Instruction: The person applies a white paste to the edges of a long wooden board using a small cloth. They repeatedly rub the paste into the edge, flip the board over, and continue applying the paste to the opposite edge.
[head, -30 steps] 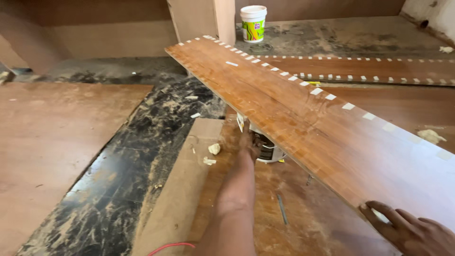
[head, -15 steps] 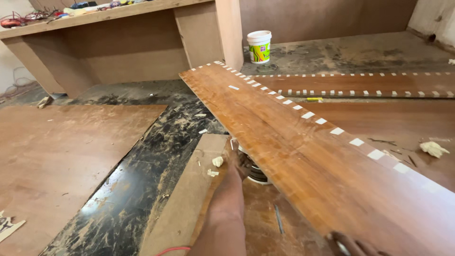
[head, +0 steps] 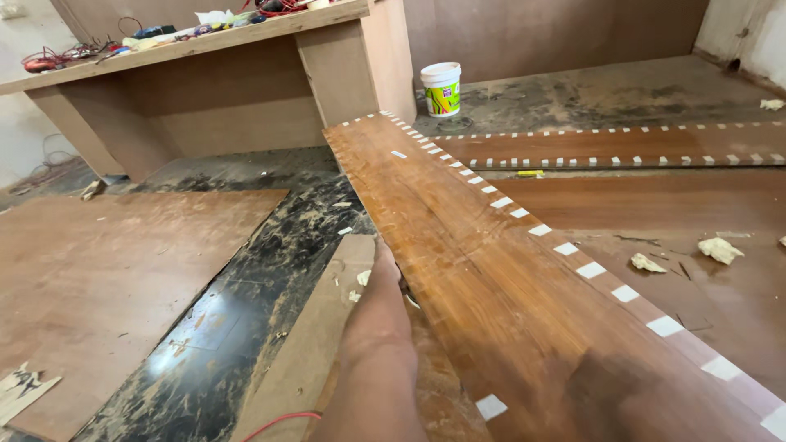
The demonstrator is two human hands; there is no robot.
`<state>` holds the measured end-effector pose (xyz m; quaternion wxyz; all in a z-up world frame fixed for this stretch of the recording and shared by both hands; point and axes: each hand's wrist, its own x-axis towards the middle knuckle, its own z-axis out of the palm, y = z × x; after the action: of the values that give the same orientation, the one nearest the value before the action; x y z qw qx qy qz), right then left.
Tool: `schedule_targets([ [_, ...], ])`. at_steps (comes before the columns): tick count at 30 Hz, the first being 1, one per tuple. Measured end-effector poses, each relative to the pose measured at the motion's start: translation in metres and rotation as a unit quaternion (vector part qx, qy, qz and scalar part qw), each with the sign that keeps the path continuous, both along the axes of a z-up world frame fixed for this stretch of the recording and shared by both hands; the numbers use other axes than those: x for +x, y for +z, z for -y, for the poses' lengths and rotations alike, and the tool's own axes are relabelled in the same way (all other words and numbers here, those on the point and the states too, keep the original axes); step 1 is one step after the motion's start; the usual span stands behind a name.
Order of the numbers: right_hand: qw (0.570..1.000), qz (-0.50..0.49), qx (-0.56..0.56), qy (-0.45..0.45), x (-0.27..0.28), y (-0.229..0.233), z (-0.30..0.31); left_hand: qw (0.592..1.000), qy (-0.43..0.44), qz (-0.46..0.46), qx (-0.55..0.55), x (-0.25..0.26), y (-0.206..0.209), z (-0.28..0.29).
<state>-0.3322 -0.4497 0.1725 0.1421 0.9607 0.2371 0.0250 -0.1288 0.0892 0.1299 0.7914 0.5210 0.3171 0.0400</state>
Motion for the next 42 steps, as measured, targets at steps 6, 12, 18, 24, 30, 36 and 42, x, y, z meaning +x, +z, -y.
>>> schedule_targets([
  [6, 0.999, 0.011, 0.048, -0.004, 0.01, 0.015, 0.014, 0.993, -0.037, -0.073, 0.083, -0.03, 0.023, -0.003],
  [12, 0.997, -0.039, 0.059, 0.028, 0.001, 0.032, -0.001, 0.964, -0.109, -0.194, 0.146, -0.094, 0.039, -0.005],
  [18, 0.991, -0.088, 0.101, 0.029, -0.03, 0.039, -0.004, 0.949, -0.186, -0.232, 0.106, -0.127, 0.012, -0.003],
  [24, 0.981, -0.108, 0.157, 0.014, -0.041, 0.034, -0.001, 0.915, -0.23, -0.243, 0.224, -0.137, 0.037, 0.009],
  [30, 0.958, -0.152, 0.242, -0.021, -0.041, 0.013, -0.003, 0.807, -0.402, -0.344, 0.264, -0.197, 0.081, 0.024],
  [36, 0.933, -0.21, 0.291, -0.027, -0.035, -0.011, -0.02, 0.633, -0.493, -0.413, 0.431, -0.246, 0.104, 0.049],
  [42, 0.871, -0.266, 0.409, -0.055, -0.045, -0.004, -0.038, 0.656, -0.442, -0.328, 0.517, -0.324, 0.079, 0.087],
])
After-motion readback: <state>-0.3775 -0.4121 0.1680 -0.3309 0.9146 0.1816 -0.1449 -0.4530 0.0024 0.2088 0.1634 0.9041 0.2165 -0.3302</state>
